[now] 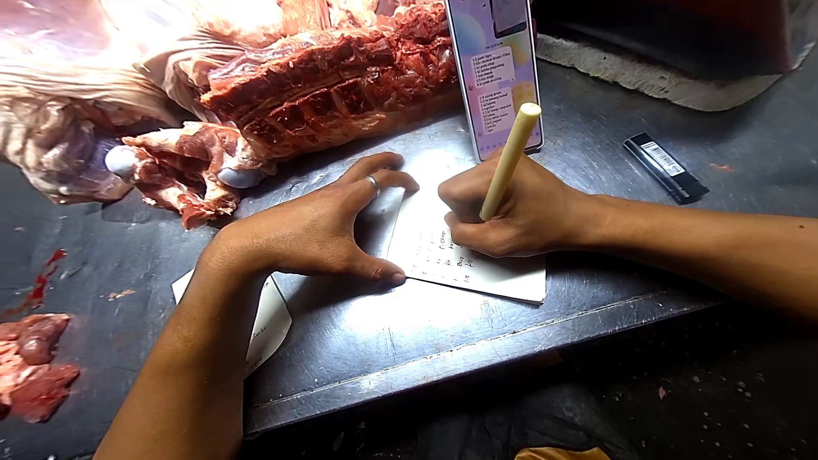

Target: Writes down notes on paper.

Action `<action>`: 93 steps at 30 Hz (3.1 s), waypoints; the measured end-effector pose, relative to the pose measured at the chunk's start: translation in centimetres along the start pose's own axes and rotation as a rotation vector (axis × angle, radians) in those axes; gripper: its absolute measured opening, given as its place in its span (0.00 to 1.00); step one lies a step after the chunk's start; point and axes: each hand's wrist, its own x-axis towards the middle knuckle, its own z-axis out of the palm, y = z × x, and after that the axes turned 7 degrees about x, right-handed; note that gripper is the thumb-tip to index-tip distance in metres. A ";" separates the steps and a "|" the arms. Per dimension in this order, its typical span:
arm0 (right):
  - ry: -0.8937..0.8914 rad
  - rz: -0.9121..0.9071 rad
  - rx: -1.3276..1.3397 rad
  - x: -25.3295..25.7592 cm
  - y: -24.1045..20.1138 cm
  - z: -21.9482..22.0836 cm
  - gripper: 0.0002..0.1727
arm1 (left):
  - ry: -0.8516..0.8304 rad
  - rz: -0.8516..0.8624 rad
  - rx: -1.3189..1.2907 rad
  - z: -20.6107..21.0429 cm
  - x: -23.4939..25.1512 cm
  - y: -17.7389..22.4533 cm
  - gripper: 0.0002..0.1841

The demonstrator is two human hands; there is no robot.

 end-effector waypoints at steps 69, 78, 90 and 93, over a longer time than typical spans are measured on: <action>0.071 0.055 -0.012 -0.1 0.0 -0.1 0.13 | 0.003 -0.007 -0.005 0.1 0.1 -0.1 0.54; 0.118 -0.116 -0.060 -0.6 -2.3 1.4 0.14 | 0.046 0.000 -0.004 0.7 0.0 -0.6 0.53; 0.048 -0.077 0.006 -0.6 -1.7 1.4 0.12 | 0.040 0.006 -0.003 0.8 0.0 -0.8 0.53; 0.043 -0.064 0.016 -0.6 -1.7 1.4 0.12 | 0.044 0.009 -0.001 0.9 -0.1 -0.8 0.53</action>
